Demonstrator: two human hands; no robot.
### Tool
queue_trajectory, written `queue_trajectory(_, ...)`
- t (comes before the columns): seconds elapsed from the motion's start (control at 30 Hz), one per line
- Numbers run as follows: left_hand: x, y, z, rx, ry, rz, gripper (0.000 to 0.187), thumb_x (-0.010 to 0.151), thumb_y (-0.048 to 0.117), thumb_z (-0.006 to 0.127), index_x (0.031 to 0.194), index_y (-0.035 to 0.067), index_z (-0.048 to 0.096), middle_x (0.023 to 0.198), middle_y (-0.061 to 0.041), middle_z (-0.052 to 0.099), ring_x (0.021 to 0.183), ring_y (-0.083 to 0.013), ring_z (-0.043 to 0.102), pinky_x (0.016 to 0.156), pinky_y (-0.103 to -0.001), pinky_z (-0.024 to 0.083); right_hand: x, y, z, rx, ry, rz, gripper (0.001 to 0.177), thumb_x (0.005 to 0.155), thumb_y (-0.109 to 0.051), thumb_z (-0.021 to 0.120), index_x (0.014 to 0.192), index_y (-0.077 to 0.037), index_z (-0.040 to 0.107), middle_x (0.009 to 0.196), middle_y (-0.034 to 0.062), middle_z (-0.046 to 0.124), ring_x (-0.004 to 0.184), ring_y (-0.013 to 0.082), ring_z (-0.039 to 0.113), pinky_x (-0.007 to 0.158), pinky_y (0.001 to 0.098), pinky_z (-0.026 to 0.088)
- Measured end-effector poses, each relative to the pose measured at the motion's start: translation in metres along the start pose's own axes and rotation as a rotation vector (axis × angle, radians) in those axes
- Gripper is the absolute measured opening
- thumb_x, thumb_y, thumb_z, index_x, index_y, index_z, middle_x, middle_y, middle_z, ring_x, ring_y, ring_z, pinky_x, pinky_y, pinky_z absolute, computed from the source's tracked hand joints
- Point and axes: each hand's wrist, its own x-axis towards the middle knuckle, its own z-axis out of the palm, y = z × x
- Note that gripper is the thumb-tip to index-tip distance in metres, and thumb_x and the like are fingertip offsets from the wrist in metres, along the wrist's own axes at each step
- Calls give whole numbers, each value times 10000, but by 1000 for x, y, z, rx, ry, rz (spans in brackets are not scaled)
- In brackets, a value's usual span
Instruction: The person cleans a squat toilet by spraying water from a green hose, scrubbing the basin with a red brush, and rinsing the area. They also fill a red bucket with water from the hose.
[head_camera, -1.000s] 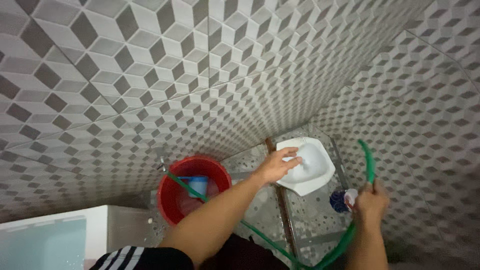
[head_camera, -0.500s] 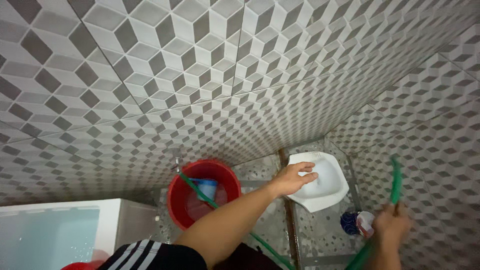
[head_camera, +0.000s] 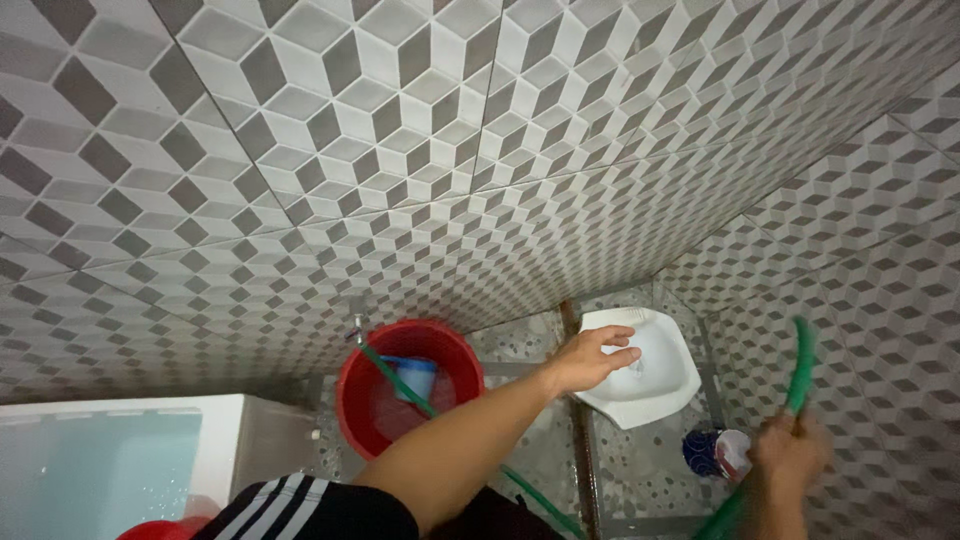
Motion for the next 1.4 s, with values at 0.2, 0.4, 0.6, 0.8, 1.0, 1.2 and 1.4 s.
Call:
queue_trajectory(0.2,1,5,2,67,-27,-40,681,919,507,647,1473,121,557,1426,-130,628,1218,-294,641,1019,-374,480,8,11,11,211,-23,50,493,1069,-175,514,1533,-16,467,801,8,613,605,112,553,490,283,436)
queue_trajectory(0.4,-3,13,-2,19,-13,-11,682,911,497,655,1462,107,556,1424,-133,629,1227,-303,649,1023,-388,498,0,-7,7,-107,-33,-25,459,1080,-155,551,1533,-86,518,777,143,594,572,241,559,480,375,427)
queue_trajectory(0.6,-2,5,0,14,-24,8,681,929,490,657,1475,99,545,1421,-146,629,1205,-298,665,1007,-375,510,-5,5,14,-23,-12,54,396,1116,-187,544,1496,-90,599,848,112,608,619,198,561,523,381,446)
queue_trajectory(0.8,2,-16,6,-81,9,48,653,923,438,695,1457,83,568,1366,-135,667,1041,-250,720,812,-344,571,8,41,23,215,-102,-25,214,1104,-122,583,1245,19,662,848,94,595,646,179,518,522,368,416)
queue_trajectory(1.0,-1,-27,4,-75,-5,-6,627,936,413,687,1455,86,555,1353,-111,681,944,-203,718,731,-319,573,-18,39,23,84,13,-206,173,1075,-121,588,1142,22,659,846,138,630,679,228,571,603,398,460)
queue_trajectory(1.2,-9,-20,-2,-92,-16,-37,605,954,409,676,1455,91,555,1370,-108,654,973,-180,719,758,-312,580,-49,8,11,-73,66,-202,268,997,-144,596,1234,-46,674,811,123,658,681,213,613,633,380,487)
queue_trajectory(1.4,-16,-13,-2,-99,-18,-89,611,934,403,668,1460,119,544,1373,-106,654,972,-175,698,736,-319,575,-65,-15,2,-79,-9,-10,343,1034,-195,592,1320,-19,663,808,172,644,672,225,593,612,383,483)
